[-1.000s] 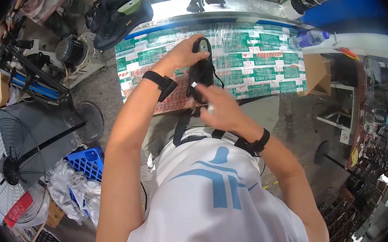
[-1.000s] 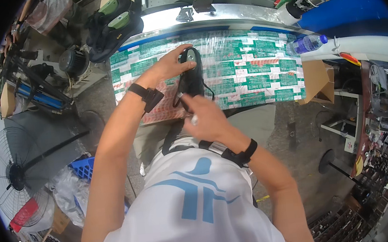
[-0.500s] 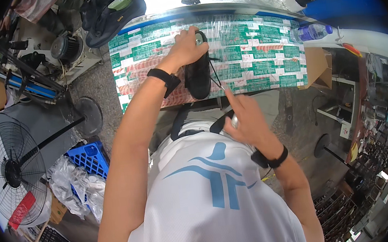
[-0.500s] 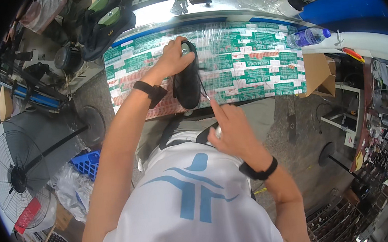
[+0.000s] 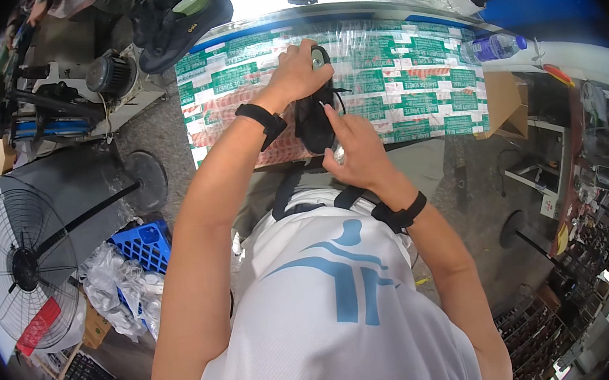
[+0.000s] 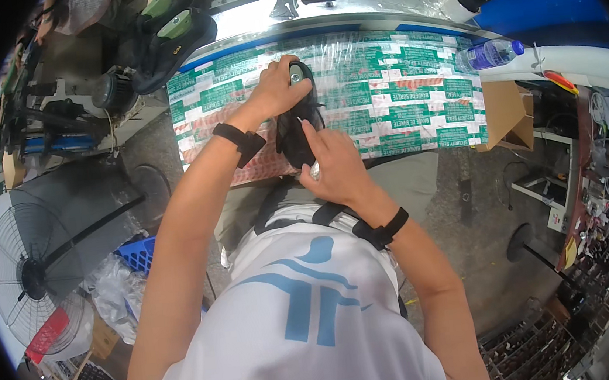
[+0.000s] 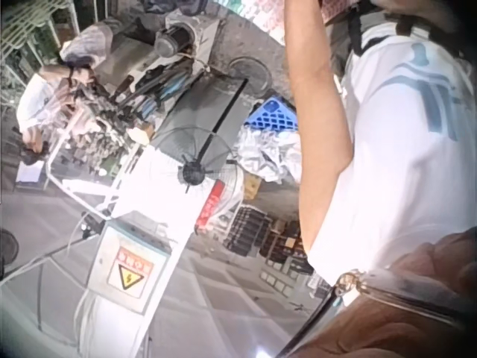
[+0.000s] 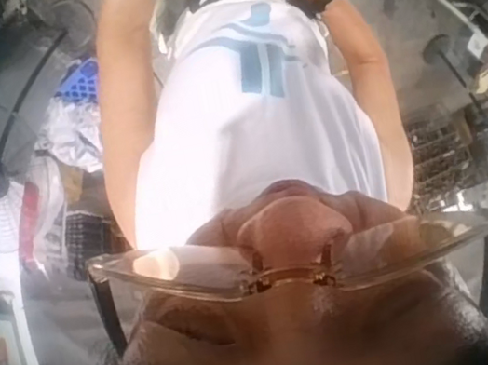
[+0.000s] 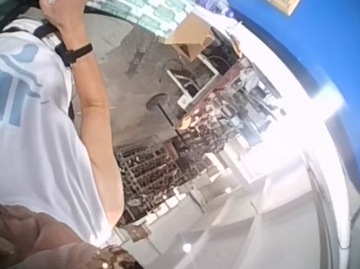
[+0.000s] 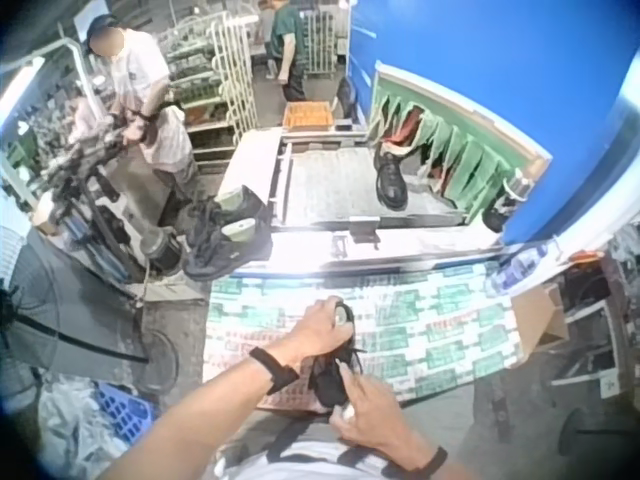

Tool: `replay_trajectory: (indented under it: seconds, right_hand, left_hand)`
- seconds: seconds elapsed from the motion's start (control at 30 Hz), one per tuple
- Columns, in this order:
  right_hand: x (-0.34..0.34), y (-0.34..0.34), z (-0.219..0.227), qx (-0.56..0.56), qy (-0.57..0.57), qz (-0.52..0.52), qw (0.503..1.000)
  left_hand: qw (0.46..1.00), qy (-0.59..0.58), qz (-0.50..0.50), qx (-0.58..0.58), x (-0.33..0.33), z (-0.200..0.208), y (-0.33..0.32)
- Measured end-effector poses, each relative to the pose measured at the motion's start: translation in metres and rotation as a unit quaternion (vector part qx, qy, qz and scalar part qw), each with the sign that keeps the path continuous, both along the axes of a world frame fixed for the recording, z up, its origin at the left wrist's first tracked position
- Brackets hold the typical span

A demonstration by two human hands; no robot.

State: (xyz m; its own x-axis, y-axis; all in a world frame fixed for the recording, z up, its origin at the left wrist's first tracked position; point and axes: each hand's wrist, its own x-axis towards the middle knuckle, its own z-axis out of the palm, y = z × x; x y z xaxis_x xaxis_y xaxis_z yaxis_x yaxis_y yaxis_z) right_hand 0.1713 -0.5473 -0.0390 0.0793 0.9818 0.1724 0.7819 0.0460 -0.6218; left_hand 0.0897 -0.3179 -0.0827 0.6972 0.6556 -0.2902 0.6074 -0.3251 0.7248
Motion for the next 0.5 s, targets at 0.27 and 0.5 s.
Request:
replay_trajectory:
  seconds: [0.27, 0.5]
  right_hand:
    - [-0.02, 0.01, 0.017, -0.08, 0.089, -0.029, 0.992]
    - [-0.007, -0.005, 0.029, -0.11, 0.13, -0.008, 0.985]
  left_hand:
    - [0.999, 0.018, 0.009, 0.036, 0.002, 0.005, -0.004]
    - [0.998, 0.01, 0.017, 0.053, 0.008, 0.005, -0.017]
